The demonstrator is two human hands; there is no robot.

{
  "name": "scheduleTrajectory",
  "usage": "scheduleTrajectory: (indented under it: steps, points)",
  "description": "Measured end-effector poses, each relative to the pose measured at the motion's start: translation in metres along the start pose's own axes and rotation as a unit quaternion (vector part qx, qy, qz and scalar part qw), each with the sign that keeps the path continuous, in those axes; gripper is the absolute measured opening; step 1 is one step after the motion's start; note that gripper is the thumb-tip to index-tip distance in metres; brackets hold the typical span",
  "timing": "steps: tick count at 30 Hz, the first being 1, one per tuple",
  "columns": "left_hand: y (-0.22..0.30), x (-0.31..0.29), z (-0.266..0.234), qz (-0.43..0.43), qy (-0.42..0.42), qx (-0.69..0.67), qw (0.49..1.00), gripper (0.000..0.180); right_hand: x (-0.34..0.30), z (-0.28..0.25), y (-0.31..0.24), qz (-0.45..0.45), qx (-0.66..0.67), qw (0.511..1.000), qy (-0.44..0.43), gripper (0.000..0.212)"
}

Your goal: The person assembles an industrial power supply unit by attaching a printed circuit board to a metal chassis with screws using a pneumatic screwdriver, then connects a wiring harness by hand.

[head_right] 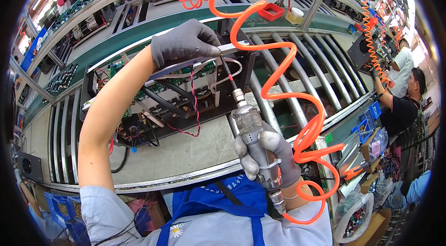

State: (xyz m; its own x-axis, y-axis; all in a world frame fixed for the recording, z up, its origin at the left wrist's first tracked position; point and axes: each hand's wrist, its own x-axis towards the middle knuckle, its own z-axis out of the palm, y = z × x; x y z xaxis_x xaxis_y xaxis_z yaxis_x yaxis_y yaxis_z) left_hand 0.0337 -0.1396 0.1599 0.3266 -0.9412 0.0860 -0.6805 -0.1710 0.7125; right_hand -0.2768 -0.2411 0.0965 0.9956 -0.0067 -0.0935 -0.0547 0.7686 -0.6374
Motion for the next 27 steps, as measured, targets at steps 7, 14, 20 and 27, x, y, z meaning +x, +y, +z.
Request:
scheduleTrajectory:
  steps: [7, 14, 20, 27]
  points:
    - [-0.017, 0.01, 0.003, -0.012, 0.002, -0.024, 1.0, 0.03, 0.002, -0.01, 0.003, 0.016, 0.028, 0.999, 0.011, 0.071]
    - [-0.03, 0.023, -0.008, 0.082, -0.066, -0.072, 0.992, 0.031, 0.0, -0.001, -0.002, 0.026, 0.023, 0.999, -0.008, 0.053]
    - [-0.019, 0.024, -0.006, -0.139, -0.048, -0.117, 0.982, 0.029, 0.0, -0.006, -0.002, 0.026, 0.044, 0.999, -0.014, 0.061]
    - [-0.013, 0.022, 0.002, -0.166, 0.014, -0.152, 0.974, 0.026, 0.002, -0.01, -0.006, 0.036, 0.075, 0.996, -0.034, 0.061]
